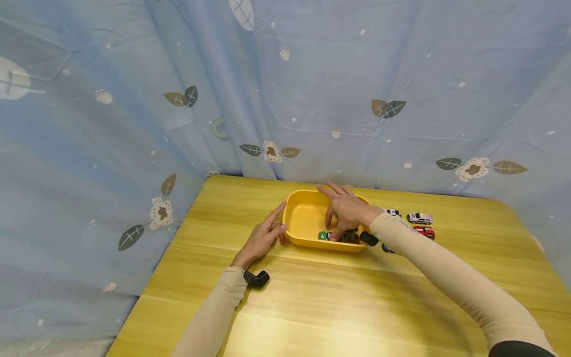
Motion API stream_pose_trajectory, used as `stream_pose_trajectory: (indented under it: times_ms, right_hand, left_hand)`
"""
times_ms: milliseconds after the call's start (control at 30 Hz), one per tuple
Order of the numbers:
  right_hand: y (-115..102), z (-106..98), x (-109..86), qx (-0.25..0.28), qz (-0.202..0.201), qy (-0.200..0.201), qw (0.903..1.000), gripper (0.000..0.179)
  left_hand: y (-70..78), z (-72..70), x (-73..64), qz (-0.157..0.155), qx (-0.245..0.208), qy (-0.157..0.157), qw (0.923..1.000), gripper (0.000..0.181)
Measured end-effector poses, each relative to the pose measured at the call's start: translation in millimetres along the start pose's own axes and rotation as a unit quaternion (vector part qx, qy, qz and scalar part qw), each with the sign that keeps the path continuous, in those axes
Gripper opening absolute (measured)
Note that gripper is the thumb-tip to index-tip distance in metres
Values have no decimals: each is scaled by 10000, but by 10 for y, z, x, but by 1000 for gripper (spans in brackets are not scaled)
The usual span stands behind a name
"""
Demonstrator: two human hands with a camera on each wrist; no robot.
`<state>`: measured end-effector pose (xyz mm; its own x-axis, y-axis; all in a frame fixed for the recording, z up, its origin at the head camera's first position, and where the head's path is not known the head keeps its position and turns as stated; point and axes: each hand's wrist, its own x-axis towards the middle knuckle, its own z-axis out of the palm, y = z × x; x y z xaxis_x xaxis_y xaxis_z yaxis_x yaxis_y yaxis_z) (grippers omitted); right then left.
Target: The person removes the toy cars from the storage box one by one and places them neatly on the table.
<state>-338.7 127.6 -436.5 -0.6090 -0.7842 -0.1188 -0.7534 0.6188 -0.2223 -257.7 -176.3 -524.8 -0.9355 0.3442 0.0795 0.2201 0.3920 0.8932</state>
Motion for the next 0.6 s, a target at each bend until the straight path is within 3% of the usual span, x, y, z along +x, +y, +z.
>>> stream_pose_trajectory:
  times_ms: [333, 600]
  right_hand:
    - [-76, -16, 32, -157, -80, -60, 9998, 21]
    - [-62, 0, 36, -332, -156, -225, 9991, 20]
  left_hand:
    - [-9, 27, 17, 130, 103, 276, 9995, 65]
    - [40, -10, 8, 0, 62, -12, 10000, 67]
